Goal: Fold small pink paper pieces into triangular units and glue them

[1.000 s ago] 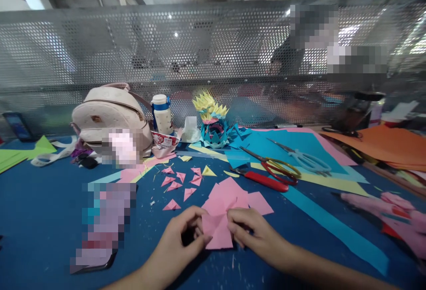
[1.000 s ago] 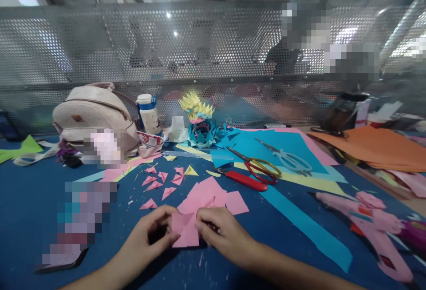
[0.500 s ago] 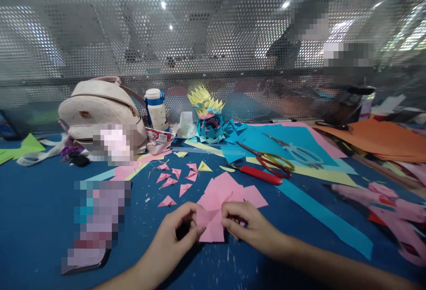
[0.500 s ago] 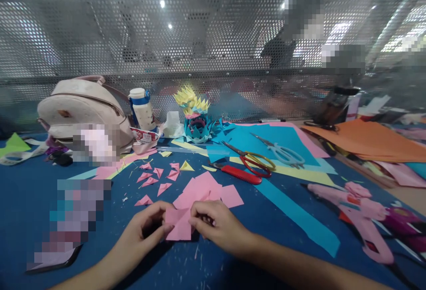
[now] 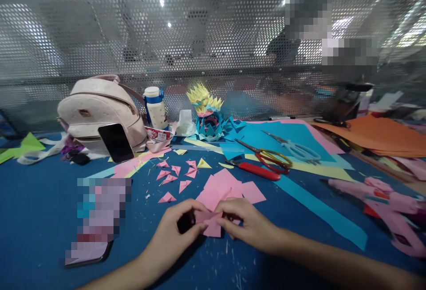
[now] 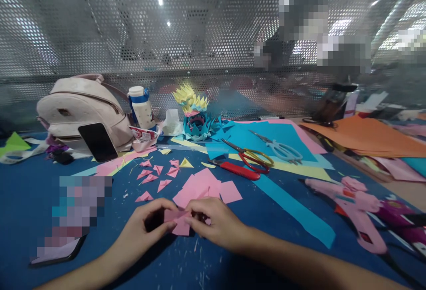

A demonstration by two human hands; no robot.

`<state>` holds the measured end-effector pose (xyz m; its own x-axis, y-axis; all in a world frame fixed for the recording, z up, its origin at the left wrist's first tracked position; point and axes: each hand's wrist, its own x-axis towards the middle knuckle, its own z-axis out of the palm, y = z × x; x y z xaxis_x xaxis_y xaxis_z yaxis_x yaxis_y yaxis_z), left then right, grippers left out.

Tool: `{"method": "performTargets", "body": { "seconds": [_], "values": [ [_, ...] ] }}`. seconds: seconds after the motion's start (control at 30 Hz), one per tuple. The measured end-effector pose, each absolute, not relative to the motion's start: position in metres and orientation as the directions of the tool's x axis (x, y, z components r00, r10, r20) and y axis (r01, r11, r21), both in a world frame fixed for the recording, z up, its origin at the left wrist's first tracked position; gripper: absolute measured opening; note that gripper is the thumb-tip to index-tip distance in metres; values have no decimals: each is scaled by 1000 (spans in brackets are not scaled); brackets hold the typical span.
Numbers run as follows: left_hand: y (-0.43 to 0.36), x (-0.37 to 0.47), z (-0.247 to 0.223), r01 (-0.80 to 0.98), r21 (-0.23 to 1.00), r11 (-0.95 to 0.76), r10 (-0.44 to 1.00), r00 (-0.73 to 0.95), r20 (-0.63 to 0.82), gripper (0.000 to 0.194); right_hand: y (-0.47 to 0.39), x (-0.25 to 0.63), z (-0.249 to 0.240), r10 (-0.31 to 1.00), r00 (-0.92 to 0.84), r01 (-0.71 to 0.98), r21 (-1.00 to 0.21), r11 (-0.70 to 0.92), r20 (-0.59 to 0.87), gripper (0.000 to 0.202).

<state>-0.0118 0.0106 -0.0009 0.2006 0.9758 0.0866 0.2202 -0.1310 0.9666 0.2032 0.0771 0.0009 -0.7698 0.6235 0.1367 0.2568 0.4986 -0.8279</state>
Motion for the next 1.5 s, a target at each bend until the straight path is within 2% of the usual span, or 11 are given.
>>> {"method": "performTargets", "body": {
  "seconds": [0.2, 0.37, 0.47, 0.63, 0.83, 1.03, 1.5],
  "values": [
    [10, -9, 0, 229, 969, -98, 978, 201, 52, 15, 75, 203, 3, 607, -778, 260, -795, 548, 164, 47],
    [9, -9, 0, 247, 965, -86, 978, 205, 35, 18, 76, 203, 8, 513, -827, 206, -725, 657, 230, 58],
    [11, -11, 2, 249, 964, -91, 977, 210, 38, 26, 78, 204, 10, 539, -813, 243, -713, 658, 220, 62],
    [13, -11, 6, 239, 965, -104, 974, 221, 51, 35, 77, 205, 9, 595, -779, 298, -718, 630, 199, 60],
    [11, -10, 4, 254, 959, -129, 969, 237, 67, 34, 77, 204, 1, 575, -795, 291, -710, 642, 194, 60],
    [9, -10, 2, 268, 951, -157, 965, 248, 89, 42, 77, 204, -2, 564, -809, 310, -692, 652, 169, 62],
    [11, -12, -3, 351, 904, -244, 950, 275, 149, 38, 76, 207, -6, 570, -809, 324, -701, 636, 143, 53]
  ]
}}
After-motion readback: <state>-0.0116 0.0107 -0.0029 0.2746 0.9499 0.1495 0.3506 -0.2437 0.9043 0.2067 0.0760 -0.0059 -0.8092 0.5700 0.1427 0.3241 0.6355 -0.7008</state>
